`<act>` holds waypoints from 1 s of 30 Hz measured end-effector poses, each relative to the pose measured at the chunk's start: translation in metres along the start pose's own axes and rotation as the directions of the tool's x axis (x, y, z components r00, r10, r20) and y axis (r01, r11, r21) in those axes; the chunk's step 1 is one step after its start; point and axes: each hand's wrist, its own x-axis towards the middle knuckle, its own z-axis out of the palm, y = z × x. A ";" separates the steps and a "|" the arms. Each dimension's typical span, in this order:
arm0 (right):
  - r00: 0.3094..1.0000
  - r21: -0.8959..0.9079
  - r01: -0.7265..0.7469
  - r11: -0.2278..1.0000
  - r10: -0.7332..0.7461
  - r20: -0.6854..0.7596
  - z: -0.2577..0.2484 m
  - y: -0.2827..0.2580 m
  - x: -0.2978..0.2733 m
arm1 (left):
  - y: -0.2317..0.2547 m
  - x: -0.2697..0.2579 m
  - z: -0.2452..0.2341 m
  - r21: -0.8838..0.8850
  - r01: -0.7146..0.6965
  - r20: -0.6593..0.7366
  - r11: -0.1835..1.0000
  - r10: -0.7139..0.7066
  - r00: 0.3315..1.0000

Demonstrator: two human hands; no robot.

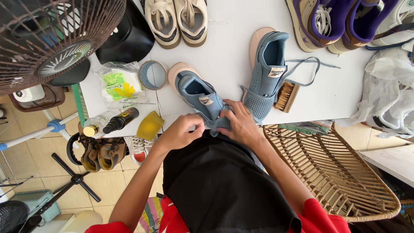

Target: The person laces a light blue Reebok sneaker by threading the laces through the eyelets and pulling them tight. They repeat this process for the second shoe, ensuring both are properly laced.

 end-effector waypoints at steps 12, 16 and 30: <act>0.959 0.088 -0.256 0.963 0.265 -0.106 0.011 -0.011 0.015 | 0.036 -0.010 -0.038 -0.217 0.255 0.189 0.942 -0.216 0.958; 0.979 -0.001 -0.160 0.987 0.159 -0.127 -0.005 -0.020 0.027 | 0.036 0.002 -0.027 0.488 0.448 0.040 0.749 -0.532 0.846; 0.966 -0.014 0.182 0.983 -0.182 -0.185 -0.023 -0.015 0.048 | -0.042 0.026 0.003 0.596 0.133 -0.199 0.792 -0.015 0.980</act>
